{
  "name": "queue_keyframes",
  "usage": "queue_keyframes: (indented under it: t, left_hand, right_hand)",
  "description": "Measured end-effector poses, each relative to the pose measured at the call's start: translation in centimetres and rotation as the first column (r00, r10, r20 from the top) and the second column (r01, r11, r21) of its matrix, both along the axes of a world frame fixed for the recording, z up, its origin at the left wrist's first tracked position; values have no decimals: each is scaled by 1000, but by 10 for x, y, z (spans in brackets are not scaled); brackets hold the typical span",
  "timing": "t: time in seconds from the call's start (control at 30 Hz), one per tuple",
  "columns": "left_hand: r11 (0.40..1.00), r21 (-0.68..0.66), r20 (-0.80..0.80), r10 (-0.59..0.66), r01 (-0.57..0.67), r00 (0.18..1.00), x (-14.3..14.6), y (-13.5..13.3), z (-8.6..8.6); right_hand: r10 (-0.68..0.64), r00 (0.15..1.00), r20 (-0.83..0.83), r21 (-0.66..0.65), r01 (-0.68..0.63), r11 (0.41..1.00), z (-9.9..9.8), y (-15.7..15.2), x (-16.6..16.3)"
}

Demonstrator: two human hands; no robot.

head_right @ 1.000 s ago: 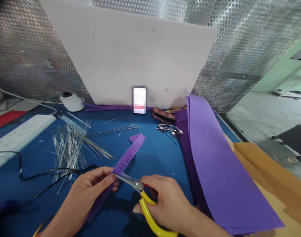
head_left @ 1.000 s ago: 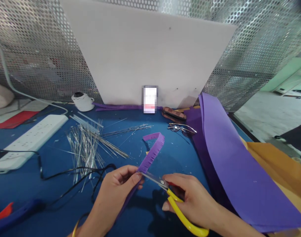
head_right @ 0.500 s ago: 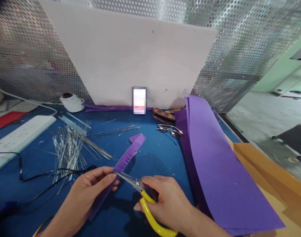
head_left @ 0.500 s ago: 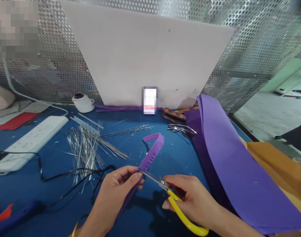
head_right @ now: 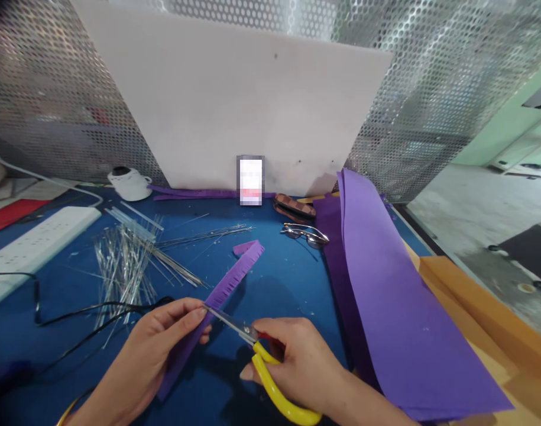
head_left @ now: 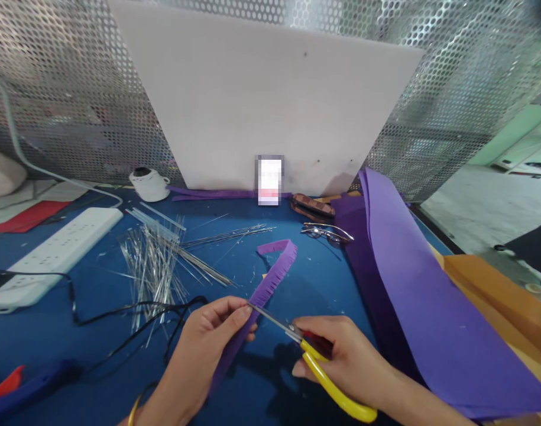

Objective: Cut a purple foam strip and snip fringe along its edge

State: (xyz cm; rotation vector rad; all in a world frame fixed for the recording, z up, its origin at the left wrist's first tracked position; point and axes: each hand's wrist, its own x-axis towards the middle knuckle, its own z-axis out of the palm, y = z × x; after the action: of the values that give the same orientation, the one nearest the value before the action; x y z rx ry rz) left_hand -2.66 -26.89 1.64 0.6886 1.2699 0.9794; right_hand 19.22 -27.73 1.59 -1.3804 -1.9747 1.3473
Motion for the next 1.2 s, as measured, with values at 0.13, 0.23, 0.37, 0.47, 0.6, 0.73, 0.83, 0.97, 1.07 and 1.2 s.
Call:
queue_keyframes:
  t: [0.13,0.23,0.37,0.47,0.6,0.73,0.83,0.97,1.07,1.2]
  left_hand:
    - [999,-47,118,-2,7,993,1,0,0]
    - [998,-57,119,7,-1,993,2,0,1]
    - [998,-57,71,12,-8,997,3,1,2]
    - [999,-47,46,11,-9,999,3,1,3]
    - [999,-41,15,-7,8,1000,2,1,3]
    - [1000,-20,-31,7,-8,999,2,0,2]
    - [1000,17,-60,21,-20,998,3,1,2]
    - [999,48,-94,9,-5,996,3,1,3]
    - [997,73,-146,-19,30,989,1,1,2]
    - [994,97,-207,-26,47,978,2,1,3]
  right_hand:
    - [-6,991,-131,-166,-16,986,-3,0,1]
    - [-13,988,-153,-187,-16,982,-6,0,2]
    - [-23,989,-146,-176,-3,984,-9,0,2]
    - [-19,993,-113,-133,4,991,-7,0,1]
    - [-6,998,-66,-63,2,998,-3,0,1]
    - [-25,999,27,31,24,999,-1,-1,0]
    - [-47,993,105,118,35,992,-1,-4,1]
    - [-53,988,148,158,29,987,-1,-5,2]
    - [-47,988,146,159,24,987,-1,-4,2]
    - [-38,988,150,153,15,988,-1,-4,1]
